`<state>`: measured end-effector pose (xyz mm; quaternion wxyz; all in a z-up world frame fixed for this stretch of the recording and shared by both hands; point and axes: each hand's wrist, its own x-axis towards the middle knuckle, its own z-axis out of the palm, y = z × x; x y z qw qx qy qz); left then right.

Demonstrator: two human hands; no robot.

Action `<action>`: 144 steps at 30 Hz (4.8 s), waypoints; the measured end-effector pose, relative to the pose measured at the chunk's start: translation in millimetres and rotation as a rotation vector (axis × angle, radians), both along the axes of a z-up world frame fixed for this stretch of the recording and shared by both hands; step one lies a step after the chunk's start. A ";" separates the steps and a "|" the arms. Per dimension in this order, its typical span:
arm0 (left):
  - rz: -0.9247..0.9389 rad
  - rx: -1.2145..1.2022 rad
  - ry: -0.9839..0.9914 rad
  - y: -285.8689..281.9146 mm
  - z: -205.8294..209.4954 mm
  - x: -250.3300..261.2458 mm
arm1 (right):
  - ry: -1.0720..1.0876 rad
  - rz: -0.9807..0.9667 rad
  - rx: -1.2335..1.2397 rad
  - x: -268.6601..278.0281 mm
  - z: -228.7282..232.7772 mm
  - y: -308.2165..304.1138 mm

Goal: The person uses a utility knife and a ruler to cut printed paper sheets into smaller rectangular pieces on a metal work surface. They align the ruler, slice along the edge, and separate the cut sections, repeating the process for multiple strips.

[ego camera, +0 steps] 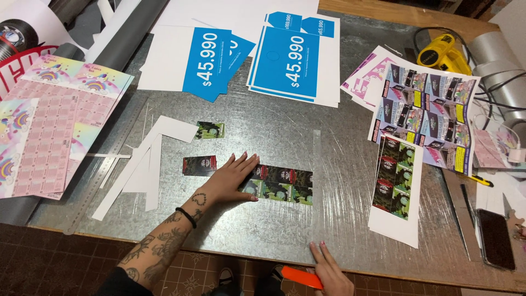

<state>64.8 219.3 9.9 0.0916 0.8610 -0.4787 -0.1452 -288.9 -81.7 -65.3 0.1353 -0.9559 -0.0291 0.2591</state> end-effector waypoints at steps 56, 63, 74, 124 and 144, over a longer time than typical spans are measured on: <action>-0.198 -0.170 -0.768 39.3 9.2 -85.0 | -1.323 0.120 -0.220 25.4 187.1 -58.7; -0.082 -0.376 -0.232 -26.4 11.1 -118.3 | -1.314 0.411 -0.057 49.9 223.4 -62.0; 0.220 -0.342 -0.403 -124.5 -30.2 -143.5 | -1.259 0.406 -0.035 68.5 217.1 -59.2; 0.092 -0.346 -0.249 -150.2 -39.5 -13.6 | -0.935 -0.082 0.316 68.5 53.0 19.9; 0.116 -0.291 -0.275 -151.3 -48.7 -15.5 | -0.999 -0.070 0.292 69.6 41.7 26.1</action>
